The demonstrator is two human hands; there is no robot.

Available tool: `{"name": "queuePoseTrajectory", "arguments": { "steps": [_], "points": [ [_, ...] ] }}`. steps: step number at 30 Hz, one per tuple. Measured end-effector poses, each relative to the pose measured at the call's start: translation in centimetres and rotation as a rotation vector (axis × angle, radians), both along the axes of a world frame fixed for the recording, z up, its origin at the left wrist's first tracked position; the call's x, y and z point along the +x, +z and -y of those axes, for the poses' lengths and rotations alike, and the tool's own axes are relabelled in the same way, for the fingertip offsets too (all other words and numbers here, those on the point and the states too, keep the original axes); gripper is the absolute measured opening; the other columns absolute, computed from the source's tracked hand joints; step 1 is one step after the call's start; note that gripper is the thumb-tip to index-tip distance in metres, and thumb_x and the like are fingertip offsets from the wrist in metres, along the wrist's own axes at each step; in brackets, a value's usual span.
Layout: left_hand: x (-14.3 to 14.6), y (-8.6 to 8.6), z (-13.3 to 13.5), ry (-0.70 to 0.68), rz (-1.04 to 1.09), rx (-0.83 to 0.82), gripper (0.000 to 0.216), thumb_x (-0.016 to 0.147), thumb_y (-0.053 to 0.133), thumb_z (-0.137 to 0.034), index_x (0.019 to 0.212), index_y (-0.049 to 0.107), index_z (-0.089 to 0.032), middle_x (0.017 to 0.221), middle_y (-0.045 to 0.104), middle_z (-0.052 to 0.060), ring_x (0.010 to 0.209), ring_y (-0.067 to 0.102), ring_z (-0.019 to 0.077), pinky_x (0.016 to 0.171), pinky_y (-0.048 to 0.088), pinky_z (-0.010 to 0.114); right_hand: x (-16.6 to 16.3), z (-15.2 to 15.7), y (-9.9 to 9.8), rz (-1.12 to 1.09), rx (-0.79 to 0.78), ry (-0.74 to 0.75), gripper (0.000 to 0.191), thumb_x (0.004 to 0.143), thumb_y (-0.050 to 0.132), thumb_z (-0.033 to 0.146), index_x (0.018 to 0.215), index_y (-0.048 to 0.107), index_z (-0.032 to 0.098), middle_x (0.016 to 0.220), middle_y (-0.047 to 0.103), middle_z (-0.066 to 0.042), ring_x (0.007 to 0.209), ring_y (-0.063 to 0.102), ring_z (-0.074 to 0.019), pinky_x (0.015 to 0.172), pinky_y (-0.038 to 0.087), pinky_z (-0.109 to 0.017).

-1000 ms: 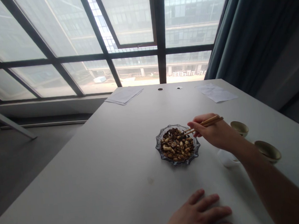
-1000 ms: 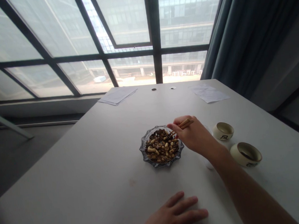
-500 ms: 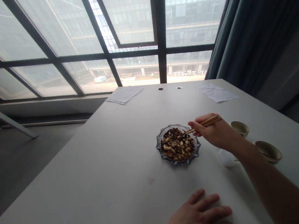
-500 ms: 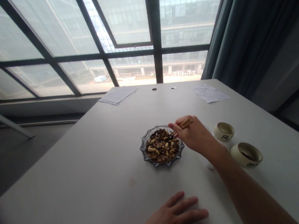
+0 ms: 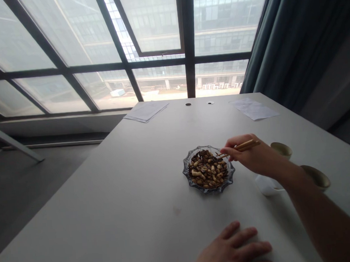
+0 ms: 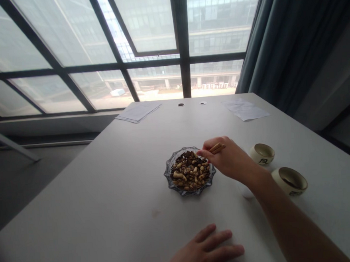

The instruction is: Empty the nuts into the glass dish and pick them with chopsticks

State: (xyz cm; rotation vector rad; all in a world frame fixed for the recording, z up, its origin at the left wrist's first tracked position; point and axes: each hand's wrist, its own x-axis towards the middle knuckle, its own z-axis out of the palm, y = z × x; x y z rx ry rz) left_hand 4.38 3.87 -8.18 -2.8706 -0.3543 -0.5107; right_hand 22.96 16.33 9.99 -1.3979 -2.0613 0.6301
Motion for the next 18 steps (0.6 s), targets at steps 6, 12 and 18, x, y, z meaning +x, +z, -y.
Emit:
{"name": "queuePoseTrajectory", "arguments": {
  "steps": [6,12,18],
  "points": [
    [-0.10,0.15,0.02,-0.005,0.002,-0.007,0.038,0.106,0.039,-0.041,0.141,0.053,-0.042,0.160,0.037,-0.011,0.151,0.027,0.0191,0.121,0.030,0.039,-0.20,-0.16,-0.21,-0.032,-0.026,-0.011,0.039,0.089,0.063,0.052,0.070,0.070,0.019,0.060,0.068,-0.003,0.056,0.062,-0.0169,0.051,0.042,-0.026],
    [-0.08,0.13,-0.01,-0.007,-0.002,-0.010,0.038,0.106,0.039,-0.042,0.140,0.054,-0.043,0.161,0.037,-0.011,0.151,0.028,0.0189,0.120,0.032,0.038,-0.51,-0.27,-0.62,-0.052,-0.010,-0.002,0.048,0.092,0.060,0.054,0.059,0.053,0.020,0.055,0.063,-0.001,0.060,0.069,-0.0190,0.051,0.042,-0.025],
    [-0.05,0.25,-0.04,-0.005,-0.007,0.000,0.038,0.106,0.039,-0.043,0.140,0.054,-0.043,0.160,0.038,-0.012,0.150,0.030,0.0183,0.119,0.034,0.038,-0.48,-0.53,-0.99,-0.095,-0.013,-0.026,0.047,0.092,0.059,0.057,0.061,0.056,0.021,0.058,0.064,-0.003,0.063,0.073,-0.0226,0.051,0.046,-0.026]
  ]
}}
